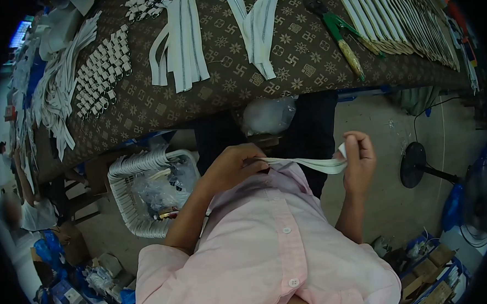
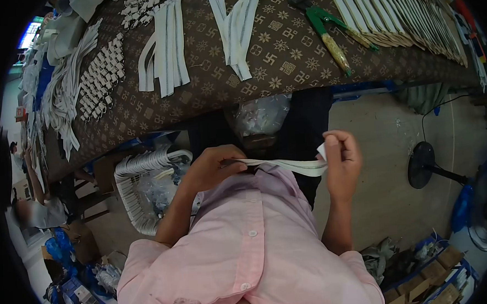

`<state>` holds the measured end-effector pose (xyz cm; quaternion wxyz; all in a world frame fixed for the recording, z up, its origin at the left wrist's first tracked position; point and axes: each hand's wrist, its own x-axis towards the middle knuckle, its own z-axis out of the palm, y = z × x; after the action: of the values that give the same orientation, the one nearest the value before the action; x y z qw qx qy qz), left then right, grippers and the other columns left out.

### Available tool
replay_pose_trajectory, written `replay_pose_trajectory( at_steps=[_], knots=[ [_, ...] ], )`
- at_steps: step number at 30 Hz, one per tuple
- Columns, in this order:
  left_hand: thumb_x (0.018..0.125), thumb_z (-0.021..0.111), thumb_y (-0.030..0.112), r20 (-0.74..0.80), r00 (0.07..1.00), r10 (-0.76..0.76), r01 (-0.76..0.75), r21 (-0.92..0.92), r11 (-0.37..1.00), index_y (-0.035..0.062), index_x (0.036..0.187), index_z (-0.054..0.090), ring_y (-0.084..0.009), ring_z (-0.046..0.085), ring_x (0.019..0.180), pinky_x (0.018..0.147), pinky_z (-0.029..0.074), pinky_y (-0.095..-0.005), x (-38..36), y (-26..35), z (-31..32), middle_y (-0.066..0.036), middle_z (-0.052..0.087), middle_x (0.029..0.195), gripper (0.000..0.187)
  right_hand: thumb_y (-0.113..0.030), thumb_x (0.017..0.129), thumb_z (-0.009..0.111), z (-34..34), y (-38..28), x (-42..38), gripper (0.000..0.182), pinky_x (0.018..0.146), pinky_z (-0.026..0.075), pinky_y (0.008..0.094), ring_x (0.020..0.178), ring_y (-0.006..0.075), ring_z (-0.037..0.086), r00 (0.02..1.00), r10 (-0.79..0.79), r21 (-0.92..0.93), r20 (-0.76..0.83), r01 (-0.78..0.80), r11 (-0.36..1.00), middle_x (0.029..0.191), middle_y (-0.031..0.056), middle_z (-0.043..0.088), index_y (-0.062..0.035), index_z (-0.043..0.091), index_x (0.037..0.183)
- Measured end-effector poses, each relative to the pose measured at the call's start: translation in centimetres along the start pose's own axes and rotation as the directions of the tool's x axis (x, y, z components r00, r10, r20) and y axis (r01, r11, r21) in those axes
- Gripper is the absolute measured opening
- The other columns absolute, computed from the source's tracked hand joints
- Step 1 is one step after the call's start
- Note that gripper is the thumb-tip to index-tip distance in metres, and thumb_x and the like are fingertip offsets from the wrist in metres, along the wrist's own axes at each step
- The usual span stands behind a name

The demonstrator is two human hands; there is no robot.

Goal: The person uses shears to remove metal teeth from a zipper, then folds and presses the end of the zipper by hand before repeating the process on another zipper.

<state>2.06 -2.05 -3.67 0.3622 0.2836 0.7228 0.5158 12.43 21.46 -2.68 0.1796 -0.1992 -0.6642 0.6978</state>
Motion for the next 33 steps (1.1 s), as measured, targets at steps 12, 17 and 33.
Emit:
replay_pose_trajectory(
  at_steps=[12, 17, 33],
  knots=[
    [0.080, 0.063, 0.005, -0.142, 0.956, -0.256, 0.131, -0.573, 0.809, -0.0036, 0.088, 0.060, -0.0099, 0.057, 0.068, 0.061, 0.047, -0.0209, 1.9, 2.1, -0.4, -0.008, 0.062, 0.080, 0.012, -0.013, 0.079, 0.065, 5.4, 0.9, 0.6, 0.020, 0.060, 0.044, 0.0248, 0.066, 0.0126, 0.058, 0.887, 0.062, -0.230, 0.458, 0.051, 0.972, 0.080, 0.0085, 0.063, -0.0004, 0.060, 0.094],
    [0.080, 0.064, 0.008, -0.180, 0.950, -0.256, 0.099, -0.604, 0.791, -0.0035, 0.090, 0.061, -0.0088, 0.056, 0.067, 0.061, 0.047, -0.0204, 2.4, 1.6, 0.5, -0.007, 0.062, 0.079, 0.015, -0.012, 0.080, 0.064, 5.6, 1.3, 0.9, 0.014, 0.054, 0.043, 0.0226, 0.062, 0.0090, 0.056, 0.898, 0.105, -0.215, 0.426, -0.013, 0.977, 0.074, 0.0070, 0.062, -0.0006, 0.061, 0.088],
    [0.080, 0.061, 0.003, -0.478, 0.876, -0.066, -0.083, -0.283, 0.955, -0.0012, 0.092, 0.061, -0.0109, 0.060, 0.073, 0.061, 0.049, -0.0203, 2.9, 2.1, 1.7, -0.008, 0.061, 0.089, 0.013, -0.003, 0.080, 0.063, 7.7, 1.5, 0.6, 0.009, 0.056, 0.043, 0.0169, 0.067, 0.0038, 0.055, 0.963, -0.133, -0.163, 0.237, 0.174, 0.971, 0.078, 0.0039, 0.063, 0.0018, 0.062, 0.086]
  ],
)
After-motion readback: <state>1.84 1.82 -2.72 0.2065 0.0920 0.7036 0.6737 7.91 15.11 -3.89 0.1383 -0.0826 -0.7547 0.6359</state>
